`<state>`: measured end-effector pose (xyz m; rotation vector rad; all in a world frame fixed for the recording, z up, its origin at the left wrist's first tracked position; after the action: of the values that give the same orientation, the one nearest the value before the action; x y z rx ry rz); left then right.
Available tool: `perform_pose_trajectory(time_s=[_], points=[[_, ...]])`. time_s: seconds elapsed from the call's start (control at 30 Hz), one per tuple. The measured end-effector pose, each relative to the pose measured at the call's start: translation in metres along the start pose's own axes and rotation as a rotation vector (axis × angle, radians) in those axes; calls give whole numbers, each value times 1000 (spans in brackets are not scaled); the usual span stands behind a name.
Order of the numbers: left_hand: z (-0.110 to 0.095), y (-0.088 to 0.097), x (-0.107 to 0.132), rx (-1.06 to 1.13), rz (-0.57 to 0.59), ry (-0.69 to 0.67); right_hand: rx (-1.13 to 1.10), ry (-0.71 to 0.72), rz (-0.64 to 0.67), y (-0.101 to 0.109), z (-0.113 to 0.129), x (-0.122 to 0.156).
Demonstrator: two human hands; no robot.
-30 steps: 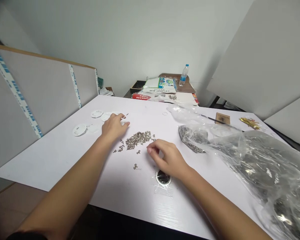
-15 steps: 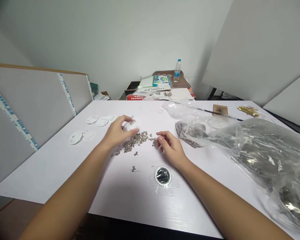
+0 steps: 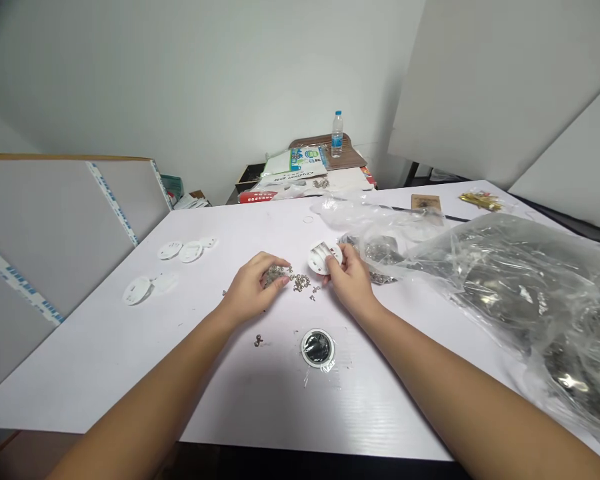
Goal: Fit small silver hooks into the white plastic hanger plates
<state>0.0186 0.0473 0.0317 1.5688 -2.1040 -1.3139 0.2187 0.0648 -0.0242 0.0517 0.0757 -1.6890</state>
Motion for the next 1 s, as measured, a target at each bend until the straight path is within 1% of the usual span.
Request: perform_pose_trajectory(time_s=[0.07, 0.13, 0.3, 0.37, 0.57, 0.67, 0.87, 1.0], points=[[3, -11, 0, -72, 71, -15, 97, 32, -65, 5, -1, -2], [5, -20, 0, -122, 113, -9, 182, 58, -92, 6, 0, -1], [6, -33, -2, -201, 133, 5, 276, 78, -148, 6, 2, 1], [6, -34, -3, -195, 141, 1, 274, 81, -147, 7, 1, 0], [12, -32, -7, -209, 84, 15, 244, 85, -121, 6, -5, -4], [14, -34, -8, -243, 98, 26, 228, 91, -114, 5, -7, -4], [11, -35, -10, -300, 126, 12, 237, 98, -109, 5, -6, -3], [12, -35, -11, -341, 124, 8, 242, 98, -97, 5, -5, -3]])
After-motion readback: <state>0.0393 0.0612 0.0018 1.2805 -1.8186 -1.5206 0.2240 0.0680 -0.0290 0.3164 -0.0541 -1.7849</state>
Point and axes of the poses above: each hand's wrist, its own x-axis away from the middle knuckle, its own y-axis out of the back of the hand, z = x × y, the point moved 6 cm from there along -x, towards the middle knuckle, and after that the axes turned 5 degrees about -y, right-handed, at the moved point
